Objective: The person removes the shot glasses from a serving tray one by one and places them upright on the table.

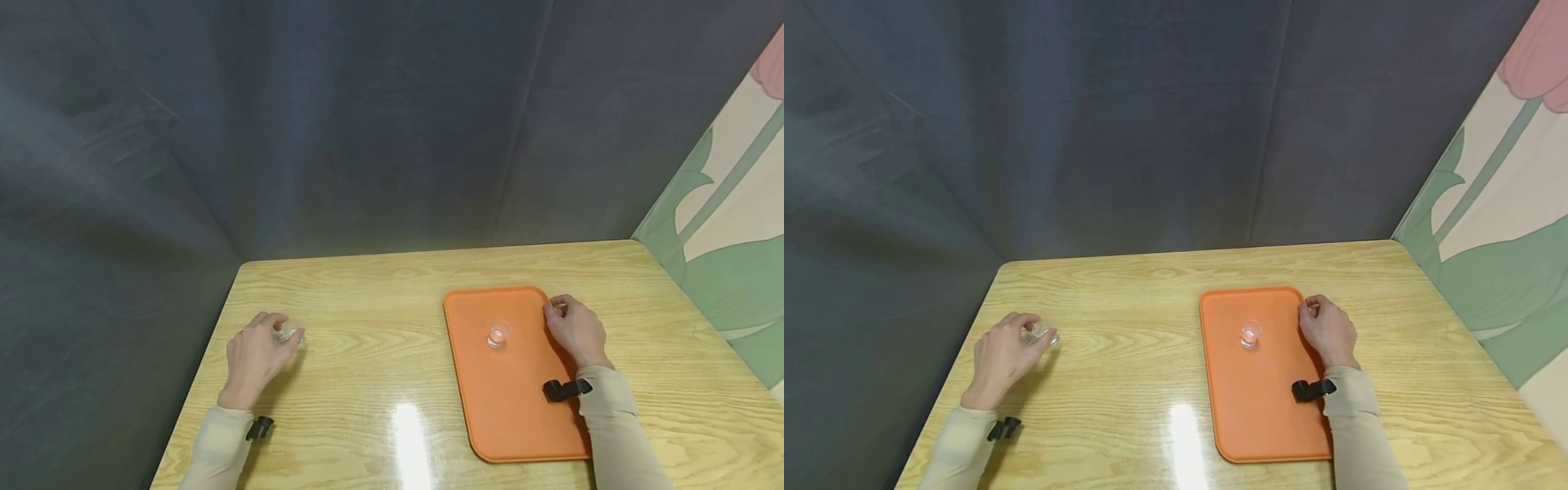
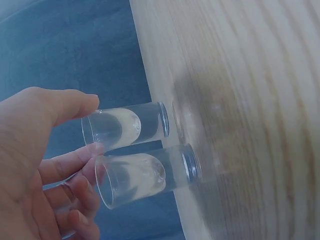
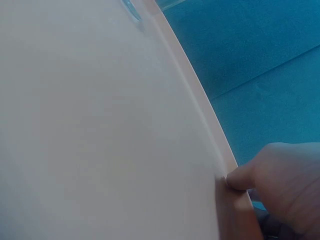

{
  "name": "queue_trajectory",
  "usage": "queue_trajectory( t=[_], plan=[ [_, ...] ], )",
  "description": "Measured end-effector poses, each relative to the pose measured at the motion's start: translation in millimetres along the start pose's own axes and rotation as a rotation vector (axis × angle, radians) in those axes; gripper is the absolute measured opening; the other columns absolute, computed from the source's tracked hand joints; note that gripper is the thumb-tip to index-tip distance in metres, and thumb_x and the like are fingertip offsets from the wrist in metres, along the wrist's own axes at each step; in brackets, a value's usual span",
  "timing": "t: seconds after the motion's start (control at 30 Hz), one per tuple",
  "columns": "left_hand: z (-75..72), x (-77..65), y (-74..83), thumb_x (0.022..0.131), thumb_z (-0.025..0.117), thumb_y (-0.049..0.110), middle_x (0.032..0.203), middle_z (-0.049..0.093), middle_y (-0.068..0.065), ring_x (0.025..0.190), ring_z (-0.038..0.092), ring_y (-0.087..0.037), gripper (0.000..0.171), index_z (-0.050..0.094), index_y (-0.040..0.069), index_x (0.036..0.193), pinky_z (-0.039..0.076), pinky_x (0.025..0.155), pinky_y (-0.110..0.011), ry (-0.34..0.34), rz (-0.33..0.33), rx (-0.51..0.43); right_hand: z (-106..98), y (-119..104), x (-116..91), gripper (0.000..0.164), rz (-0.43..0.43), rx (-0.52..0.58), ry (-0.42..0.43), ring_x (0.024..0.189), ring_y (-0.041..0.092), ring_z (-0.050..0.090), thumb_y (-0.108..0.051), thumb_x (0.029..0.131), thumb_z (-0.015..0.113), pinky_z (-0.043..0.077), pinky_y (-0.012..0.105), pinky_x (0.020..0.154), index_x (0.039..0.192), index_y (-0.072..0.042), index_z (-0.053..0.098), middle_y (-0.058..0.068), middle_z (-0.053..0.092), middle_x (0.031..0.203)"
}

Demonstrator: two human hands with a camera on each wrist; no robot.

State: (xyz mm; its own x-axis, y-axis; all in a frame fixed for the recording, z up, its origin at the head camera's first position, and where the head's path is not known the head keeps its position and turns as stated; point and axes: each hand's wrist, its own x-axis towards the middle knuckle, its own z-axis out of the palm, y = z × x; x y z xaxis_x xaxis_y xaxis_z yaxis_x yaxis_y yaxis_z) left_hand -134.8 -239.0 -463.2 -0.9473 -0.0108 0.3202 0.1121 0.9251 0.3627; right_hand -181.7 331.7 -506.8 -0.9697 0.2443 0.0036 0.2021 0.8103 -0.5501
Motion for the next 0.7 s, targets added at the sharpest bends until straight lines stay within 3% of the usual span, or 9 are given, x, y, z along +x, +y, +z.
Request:
queue_trajectory(
  t=[0.37,0.7],
  plan=[
    [-0.2,0.0,-3.6,0.089,0.083,0.037,0.097,0.075,-0.011,0.055,0.055,-0.019,0.04,0.079,0.005,0.113,0.039,0.045,-0.031,0.037,0.012,0.025,-0.5,-0.8,-1.0,0.045,0.015,-0.001,-0.007,0.082,0.032,0.068,-0.037,0.109,0.052,0.042,0.034,0.063,0.13,0.0,0.066,0.022,0.074,0.106],
    [2.0,-0.1,-5.3,0.089,0.082,0.039,0.096,0.073,-0.011,0.054,0.055,-0.02,0.04,0.078,0.007,0.112,0.039,0.045,-0.032,0.02,0.005,0.063,-1.2,0.0,-0.4,0.046,0.004,0.0,-0.01,0.078,0.029,0.067,-0.037,0.109,0.051,0.042,0.033,0.061,0.131,0.0,0.066,0.021,0.074,0.104]
  ],
)
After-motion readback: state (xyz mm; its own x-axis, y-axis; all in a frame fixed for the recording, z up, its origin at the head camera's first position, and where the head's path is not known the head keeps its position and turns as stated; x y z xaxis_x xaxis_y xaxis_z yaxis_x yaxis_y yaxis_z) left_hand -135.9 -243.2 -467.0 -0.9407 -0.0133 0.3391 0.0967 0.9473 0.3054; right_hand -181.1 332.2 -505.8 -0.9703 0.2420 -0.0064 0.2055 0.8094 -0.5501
